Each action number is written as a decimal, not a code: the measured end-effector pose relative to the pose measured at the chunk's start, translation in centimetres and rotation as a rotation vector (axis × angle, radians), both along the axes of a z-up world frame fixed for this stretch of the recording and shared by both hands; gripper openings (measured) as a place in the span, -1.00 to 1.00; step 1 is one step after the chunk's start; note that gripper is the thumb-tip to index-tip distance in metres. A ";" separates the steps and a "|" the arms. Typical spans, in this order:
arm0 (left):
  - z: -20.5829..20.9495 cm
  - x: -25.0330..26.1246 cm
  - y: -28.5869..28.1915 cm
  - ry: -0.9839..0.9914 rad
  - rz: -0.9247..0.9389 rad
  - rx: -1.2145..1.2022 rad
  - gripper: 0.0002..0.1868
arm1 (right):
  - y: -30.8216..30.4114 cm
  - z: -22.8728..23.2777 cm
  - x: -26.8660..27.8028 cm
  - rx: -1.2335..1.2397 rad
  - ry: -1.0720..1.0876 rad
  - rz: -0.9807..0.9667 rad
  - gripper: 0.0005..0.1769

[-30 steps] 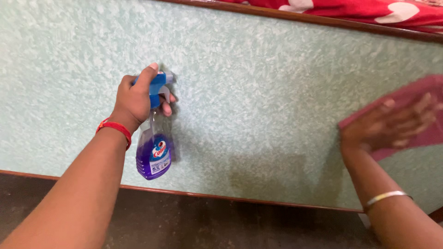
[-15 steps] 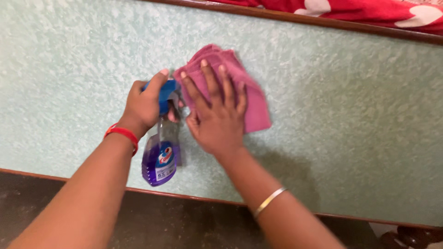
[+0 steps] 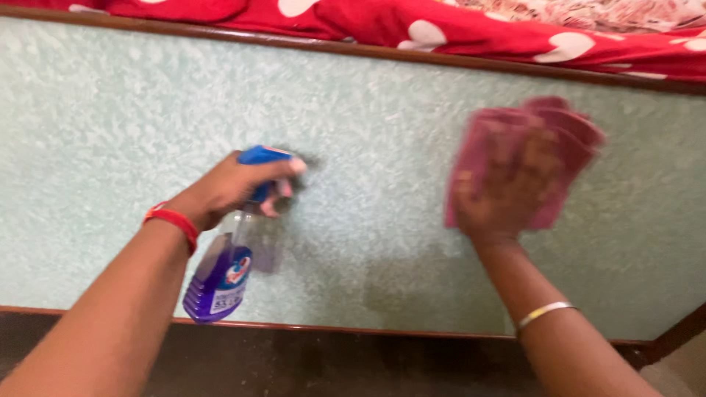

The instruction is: The person wipes a light green wall with a pink cloth, then sprays a cleaning solution from a blue bottle and continues wiping the surface. The person uses both hands to wipe the wall and holds the spray bottle in the left hand while wiping with the right.

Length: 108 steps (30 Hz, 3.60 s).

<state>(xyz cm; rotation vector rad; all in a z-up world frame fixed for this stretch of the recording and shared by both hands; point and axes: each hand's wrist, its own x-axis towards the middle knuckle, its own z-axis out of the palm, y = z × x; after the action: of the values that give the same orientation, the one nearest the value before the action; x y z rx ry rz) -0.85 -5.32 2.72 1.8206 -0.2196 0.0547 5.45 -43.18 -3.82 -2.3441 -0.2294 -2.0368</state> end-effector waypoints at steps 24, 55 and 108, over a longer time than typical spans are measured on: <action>5.4 -2.9 -22.8 -0.229 0.135 0.185 -0.31 | -9.0 -2.7 0.9 0.385 -0.058 -0.021 -0.21; -3.0 -0.2 8.3 -0.129 0.333 -0.185 -0.15 | 17.7 -7.1 -2.8 -0.503 0.233 0.547 -0.37; -5.9 1.0 4.1 -0.310 0.108 -0.167 -0.14 | -9.7 -24.5 -4.4 0.076 0.473 0.040 -0.07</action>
<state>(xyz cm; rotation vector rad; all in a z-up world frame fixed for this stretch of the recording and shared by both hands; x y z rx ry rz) 0.15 -1.20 -3.21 1.6502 -0.3244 0.4212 1.02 -52.92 -28.27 -2.6517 -0.1763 -1.3870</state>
